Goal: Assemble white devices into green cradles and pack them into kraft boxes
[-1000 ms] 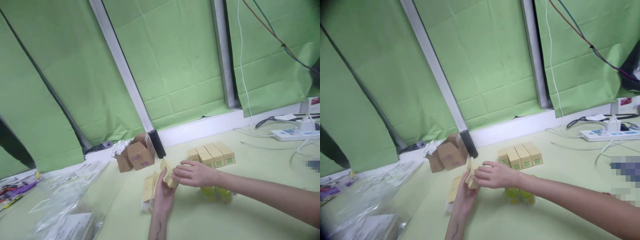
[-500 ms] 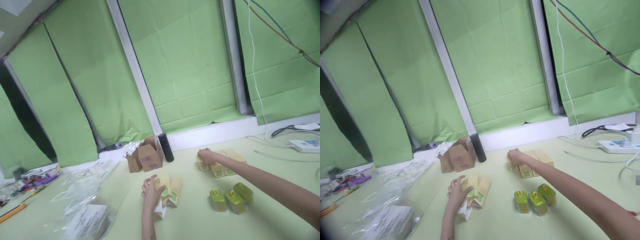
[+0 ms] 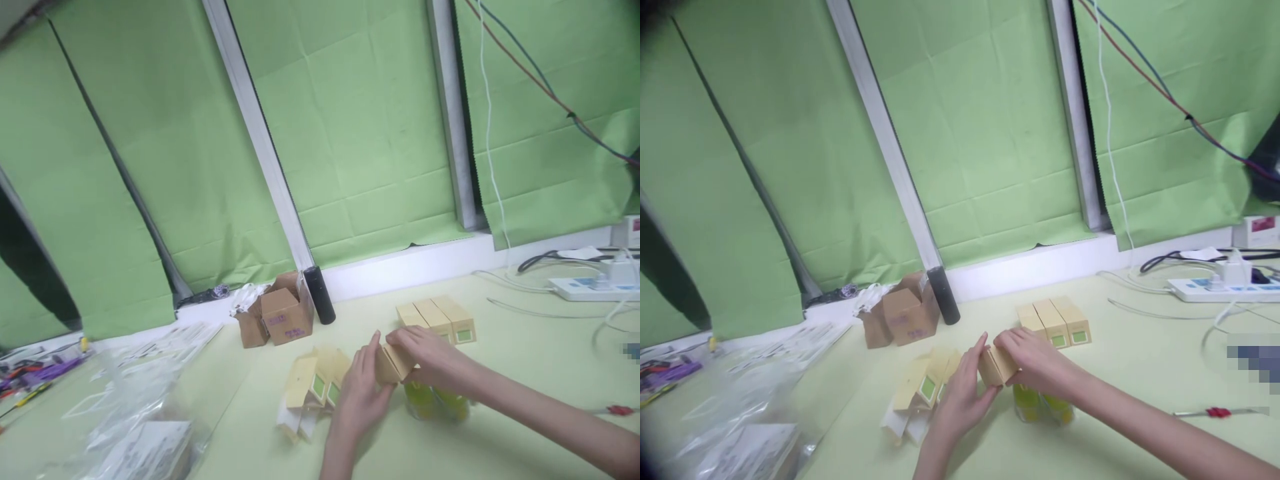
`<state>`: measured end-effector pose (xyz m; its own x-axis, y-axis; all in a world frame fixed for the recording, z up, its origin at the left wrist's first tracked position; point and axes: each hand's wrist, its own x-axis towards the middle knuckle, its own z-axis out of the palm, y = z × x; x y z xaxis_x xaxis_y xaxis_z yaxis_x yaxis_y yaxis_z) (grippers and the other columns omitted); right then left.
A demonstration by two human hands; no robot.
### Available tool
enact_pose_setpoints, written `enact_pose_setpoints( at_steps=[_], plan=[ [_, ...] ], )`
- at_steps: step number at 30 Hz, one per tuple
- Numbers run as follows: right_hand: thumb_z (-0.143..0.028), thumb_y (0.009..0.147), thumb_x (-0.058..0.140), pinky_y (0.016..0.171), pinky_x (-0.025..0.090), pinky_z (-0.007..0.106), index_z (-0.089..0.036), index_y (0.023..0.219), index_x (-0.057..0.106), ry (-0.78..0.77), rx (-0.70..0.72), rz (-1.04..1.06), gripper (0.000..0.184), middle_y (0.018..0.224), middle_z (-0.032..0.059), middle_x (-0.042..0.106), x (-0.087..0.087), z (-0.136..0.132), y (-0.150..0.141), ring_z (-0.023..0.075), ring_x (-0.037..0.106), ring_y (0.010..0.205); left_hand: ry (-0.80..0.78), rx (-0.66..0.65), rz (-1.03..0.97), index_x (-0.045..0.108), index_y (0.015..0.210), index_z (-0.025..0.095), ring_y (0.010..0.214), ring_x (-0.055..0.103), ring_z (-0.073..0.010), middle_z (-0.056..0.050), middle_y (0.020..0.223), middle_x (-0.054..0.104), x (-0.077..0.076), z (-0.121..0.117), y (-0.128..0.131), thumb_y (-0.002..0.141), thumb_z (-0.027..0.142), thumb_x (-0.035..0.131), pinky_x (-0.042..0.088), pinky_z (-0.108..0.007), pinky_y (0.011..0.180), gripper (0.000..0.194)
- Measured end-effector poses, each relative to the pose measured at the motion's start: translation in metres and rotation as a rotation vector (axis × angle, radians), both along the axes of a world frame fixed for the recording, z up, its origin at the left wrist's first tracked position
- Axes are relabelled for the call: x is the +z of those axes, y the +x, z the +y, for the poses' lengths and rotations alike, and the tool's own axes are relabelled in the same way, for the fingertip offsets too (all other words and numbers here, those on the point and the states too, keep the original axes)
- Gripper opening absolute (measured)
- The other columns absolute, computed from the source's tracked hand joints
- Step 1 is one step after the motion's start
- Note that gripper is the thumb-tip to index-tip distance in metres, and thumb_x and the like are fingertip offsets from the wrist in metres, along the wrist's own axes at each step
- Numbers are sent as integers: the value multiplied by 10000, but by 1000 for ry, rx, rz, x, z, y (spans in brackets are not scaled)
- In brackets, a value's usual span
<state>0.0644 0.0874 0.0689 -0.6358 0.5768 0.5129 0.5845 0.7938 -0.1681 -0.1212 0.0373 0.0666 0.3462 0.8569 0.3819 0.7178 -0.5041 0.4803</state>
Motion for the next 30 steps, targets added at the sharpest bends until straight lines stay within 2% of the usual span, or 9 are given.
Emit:
enact_pose_setpoints(
  at_steps=[4,8,10,14,19,21,26,28,30],
  plan=[
    [-224,778,675,811,443,450,-176,1008,534,119,43,69,273,1002,119,644,-8,-10,14,281,579,942,25,40,-1,275,1371,305,1084,509,-252,-72,1163,524,-6,-1,1,754,144,552,463,-422,877,695],
    [-390,871,550,559,448,285,-220,950,567,-33,158,114,188,629,-23,614,0,-19,23,163,586,581,80,13,-48,410,1190,232,1111,502,-257,-101,1173,518,-17,0,-3,757,105,520,436,-457,910,465],
    [-301,899,498,458,386,229,-248,976,590,-114,131,106,132,681,-31,623,1,-21,22,116,554,489,84,-16,-45,448,1103,223,1133,493,-256,-117,1212,512,-21,0,-1,767,86,487,427,-456,917,365],
    [-212,797,572,402,369,238,-206,746,636,-68,11,95,82,900,38,614,-6,-14,14,96,530,448,47,-78,-74,520,982,254,1170,475,-247,-86,1244,543,-20,-2,6,765,66,463,390,-440,951,293],
    [-273,909,432,551,513,257,-192,829,578,-163,-117,234,185,1106,93,604,-6,10,27,155,650,754,-124,147,-381,468,1078,219,1069,530,-300,-121,1130,578,-13,3,-3,688,169,609,375,-476,923,418],
    [-262,924,381,568,517,266,-200,823,547,-211,-175,242,205,1006,75,659,-6,20,37,170,658,776,-175,224,-494,390,1113,214,968,577,-289,-114,1060,588,-12,7,-8,672,237,651,419,-454,859,513],
    [-138,788,495,475,463,298,-191,680,557,-256,-229,106,135,624,24,669,-23,31,44,210,627,537,-366,274,-915,206,1125,236,789,658,-221,-71,906,653,-13,13,-4,719,372,648,502,-337,704,615],
    [-145,777,530,532,498,338,-178,758,615,-229,-206,67,93,718,55,699,-26,27,40,238,655,613,-442,283,-1075,186,1150,234,825,670,-221,-90,937,667,-13,13,2,740,378,649,511,-329,713,635],
    [-190,759,611,692,533,389,-189,1043,610,-183,-163,60,285,1064,104,675,-24,19,33,273,660,874,-497,279,-1211,197,1173,233,864,671,-222,-110,1000,665,-12,12,9,744,351,669,519,-326,724,649]
  ],
)
